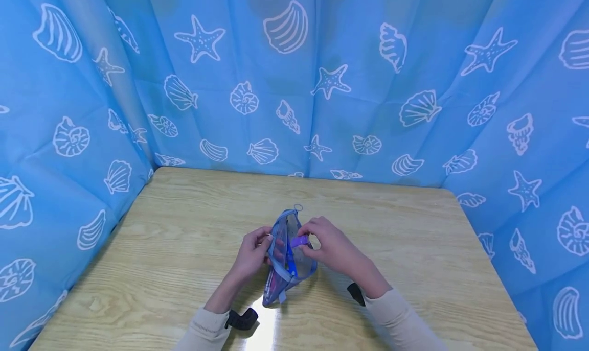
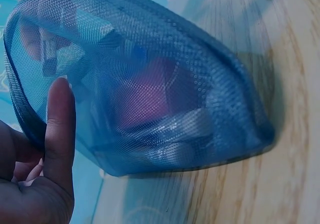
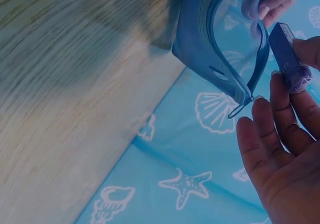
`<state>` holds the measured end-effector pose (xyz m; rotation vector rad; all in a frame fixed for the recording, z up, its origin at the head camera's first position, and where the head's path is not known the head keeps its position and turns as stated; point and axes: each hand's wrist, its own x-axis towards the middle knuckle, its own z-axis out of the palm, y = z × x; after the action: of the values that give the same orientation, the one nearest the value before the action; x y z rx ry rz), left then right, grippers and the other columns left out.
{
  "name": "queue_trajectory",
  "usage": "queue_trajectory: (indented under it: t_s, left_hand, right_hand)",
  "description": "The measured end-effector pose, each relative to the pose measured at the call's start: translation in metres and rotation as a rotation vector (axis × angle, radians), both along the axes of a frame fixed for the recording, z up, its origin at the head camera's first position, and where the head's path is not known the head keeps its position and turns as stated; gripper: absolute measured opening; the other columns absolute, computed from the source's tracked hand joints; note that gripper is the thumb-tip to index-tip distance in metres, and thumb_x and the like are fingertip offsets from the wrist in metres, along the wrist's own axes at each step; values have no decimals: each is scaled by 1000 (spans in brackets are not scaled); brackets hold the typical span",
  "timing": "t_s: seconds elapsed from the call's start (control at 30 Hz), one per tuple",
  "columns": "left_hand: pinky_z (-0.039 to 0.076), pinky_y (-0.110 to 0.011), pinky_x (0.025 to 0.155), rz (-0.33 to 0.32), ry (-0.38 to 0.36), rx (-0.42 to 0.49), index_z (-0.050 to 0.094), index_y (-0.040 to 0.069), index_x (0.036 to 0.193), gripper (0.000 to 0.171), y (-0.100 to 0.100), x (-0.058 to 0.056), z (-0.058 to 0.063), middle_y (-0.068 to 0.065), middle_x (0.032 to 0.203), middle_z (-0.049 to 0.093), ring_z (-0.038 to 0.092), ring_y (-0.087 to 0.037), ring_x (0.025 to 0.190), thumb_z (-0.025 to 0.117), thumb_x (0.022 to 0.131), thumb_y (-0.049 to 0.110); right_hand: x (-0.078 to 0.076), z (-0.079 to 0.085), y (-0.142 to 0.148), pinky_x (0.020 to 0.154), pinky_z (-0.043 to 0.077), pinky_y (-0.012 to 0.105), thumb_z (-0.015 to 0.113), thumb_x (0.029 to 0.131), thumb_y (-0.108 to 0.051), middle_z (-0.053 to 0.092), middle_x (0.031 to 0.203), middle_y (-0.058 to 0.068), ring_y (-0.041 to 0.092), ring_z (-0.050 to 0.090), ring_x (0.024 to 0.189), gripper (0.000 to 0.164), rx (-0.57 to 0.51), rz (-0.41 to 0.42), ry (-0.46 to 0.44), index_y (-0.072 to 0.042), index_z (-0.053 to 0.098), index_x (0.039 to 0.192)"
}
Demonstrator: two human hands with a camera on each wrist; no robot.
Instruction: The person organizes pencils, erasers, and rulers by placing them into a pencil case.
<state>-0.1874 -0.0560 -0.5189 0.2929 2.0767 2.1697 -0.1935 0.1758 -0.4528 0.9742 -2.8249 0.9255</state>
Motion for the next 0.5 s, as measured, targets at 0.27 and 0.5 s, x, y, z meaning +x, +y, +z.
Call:
queue_trajectory:
  t_s: [0.27, 0.5]
  left_hand:
    - [56, -19, 54, 4, 5, 8, 58, -7, 127, 27, -1, 1, 2, -26, 105, 70, 72, -18, 74, 42, 109, 6]
    - [55, -19, 53, 11, 9, 10, 58, -7, 127, 27, -3, 1, 3, -26, 105, 70, 71, -17, 73, 42, 109, 5]
  right_hand:
    - [0, 0, -6, 86, 59, 38, 77, 91, -15, 62, 102, -8, 22, 58, 101, 19, 55, 6, 57, -17, 70, 108]
    - [0, 2, -12, 85, 59, 34, 78, 91, -17, 63, 104, -6, 22, 59, 101, 19, 111, -5, 72, -16, 70, 108]
